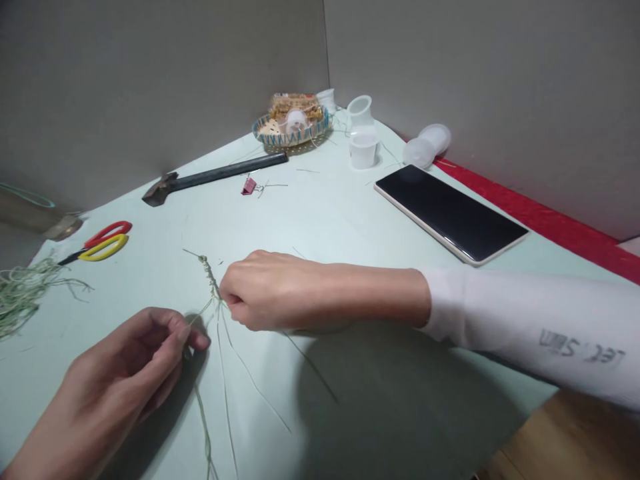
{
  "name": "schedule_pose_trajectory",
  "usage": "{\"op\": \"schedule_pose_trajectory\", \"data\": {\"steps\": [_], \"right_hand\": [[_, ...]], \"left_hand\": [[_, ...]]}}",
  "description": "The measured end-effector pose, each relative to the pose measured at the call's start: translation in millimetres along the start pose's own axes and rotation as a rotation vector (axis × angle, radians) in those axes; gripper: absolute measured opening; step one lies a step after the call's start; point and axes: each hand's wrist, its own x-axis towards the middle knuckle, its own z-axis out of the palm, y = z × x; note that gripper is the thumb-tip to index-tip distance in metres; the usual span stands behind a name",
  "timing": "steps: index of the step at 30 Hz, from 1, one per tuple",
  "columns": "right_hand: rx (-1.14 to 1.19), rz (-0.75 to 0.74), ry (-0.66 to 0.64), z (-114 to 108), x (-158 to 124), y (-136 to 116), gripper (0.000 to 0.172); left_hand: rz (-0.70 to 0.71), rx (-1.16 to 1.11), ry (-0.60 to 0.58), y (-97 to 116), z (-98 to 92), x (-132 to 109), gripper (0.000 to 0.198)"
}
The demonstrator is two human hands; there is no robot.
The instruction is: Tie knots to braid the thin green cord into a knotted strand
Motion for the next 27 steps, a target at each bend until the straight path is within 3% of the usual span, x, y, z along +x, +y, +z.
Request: {"op": "schedule_pose_trajectory", "data": {"steps": [7, 12, 18, 27], "right_hand": [[0.032, -0.044, 0.061, 8, 0, 8, 0.016], [0.209, 0.013, 0.070, 10, 1, 7, 0.012], [0.466, 0.164, 0.024, 6, 2, 1, 0.012], [0.702, 0.210, -0.065, 14, 6, 5, 0.011]], "left_hand": [[-0.186, -0.391, -0.093, 6, 0.3, 2, 0.032], [-0.205, -0.434, -0.123, -5, -0.1, 5, 0.031], [-0.242, -0.476, -0.051, -4, 2.8, 0, 0.029], [-0.062, -0.308, -0.059, 1, 9.4, -12, 0.028]]}}
